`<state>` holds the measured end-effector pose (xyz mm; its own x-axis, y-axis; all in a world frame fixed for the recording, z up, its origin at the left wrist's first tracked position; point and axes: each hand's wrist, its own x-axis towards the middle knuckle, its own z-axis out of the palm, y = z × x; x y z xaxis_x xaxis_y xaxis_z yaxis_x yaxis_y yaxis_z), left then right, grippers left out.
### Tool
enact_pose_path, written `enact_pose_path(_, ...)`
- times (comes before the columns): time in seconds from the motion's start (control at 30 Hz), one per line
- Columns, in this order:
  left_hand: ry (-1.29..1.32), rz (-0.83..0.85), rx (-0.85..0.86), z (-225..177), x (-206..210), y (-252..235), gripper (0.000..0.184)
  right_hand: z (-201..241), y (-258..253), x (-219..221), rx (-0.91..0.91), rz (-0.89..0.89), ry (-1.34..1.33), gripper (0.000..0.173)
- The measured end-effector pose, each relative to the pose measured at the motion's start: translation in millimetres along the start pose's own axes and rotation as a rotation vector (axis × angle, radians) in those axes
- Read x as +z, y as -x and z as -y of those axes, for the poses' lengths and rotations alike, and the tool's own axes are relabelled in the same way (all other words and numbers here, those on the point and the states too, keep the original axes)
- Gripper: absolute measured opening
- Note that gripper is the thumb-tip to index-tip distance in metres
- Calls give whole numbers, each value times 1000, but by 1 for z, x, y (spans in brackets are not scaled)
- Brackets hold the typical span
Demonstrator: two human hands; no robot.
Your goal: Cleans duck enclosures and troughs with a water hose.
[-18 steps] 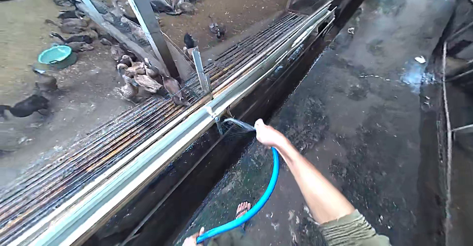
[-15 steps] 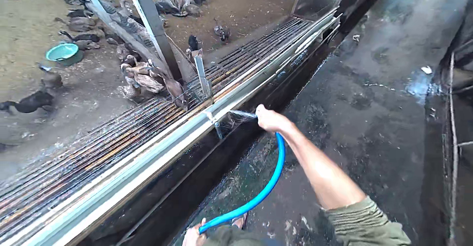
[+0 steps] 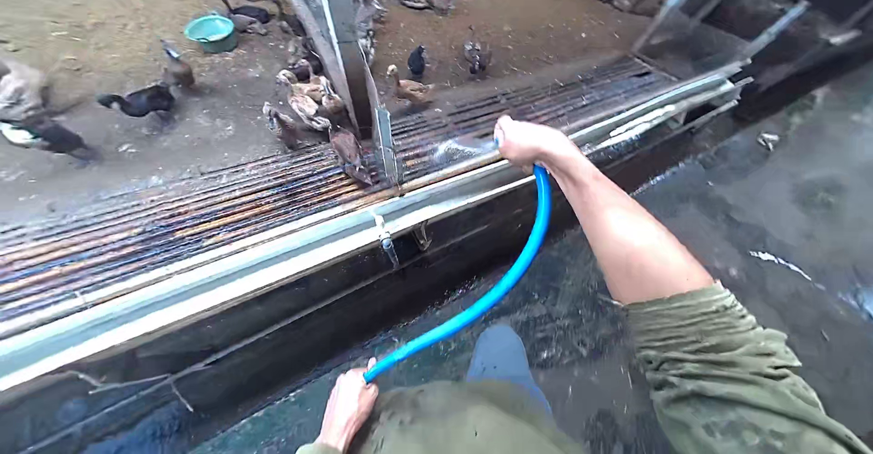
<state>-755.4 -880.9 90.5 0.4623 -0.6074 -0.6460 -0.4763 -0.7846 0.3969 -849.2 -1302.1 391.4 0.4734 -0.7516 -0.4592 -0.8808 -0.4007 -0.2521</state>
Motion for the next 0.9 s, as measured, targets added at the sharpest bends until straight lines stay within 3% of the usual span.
enact_pose_path(0.1,-25,35,-93,-50,35,-18,50,-66,-64,5,-14,95,-18,36)
enact_pose_path(0.2,6,-7,-287,-83,86,-56,48,-150,-143,77,-75,123,-71,37)
enact_pose_path(0.27,35,-98,-464,-111,115,-63,57,-181,-186,109,-162,209,-89,39)
enact_pose_path(0.37,51,-91,-653,-154,150,7,63,-227,-208,148,-173,354,-200,37)
enact_pose_path(0.53,174,-293,-747,-244,196,85,61,-272,-237,141,-145,347,-294,36)
enact_pose_path(0.7,273,-409,-705,-331,210,82,62,-349,-239,118,-138,213,-315,38)
enact_pose_path(0.8,387,-421,-619,-357,242,70,59,-384,-227,95,-154,262,-405,22)
enact_pose_path(0.9,485,-416,-523,-381,277,63,58,-405,-214,66,-151,339,-521,26)
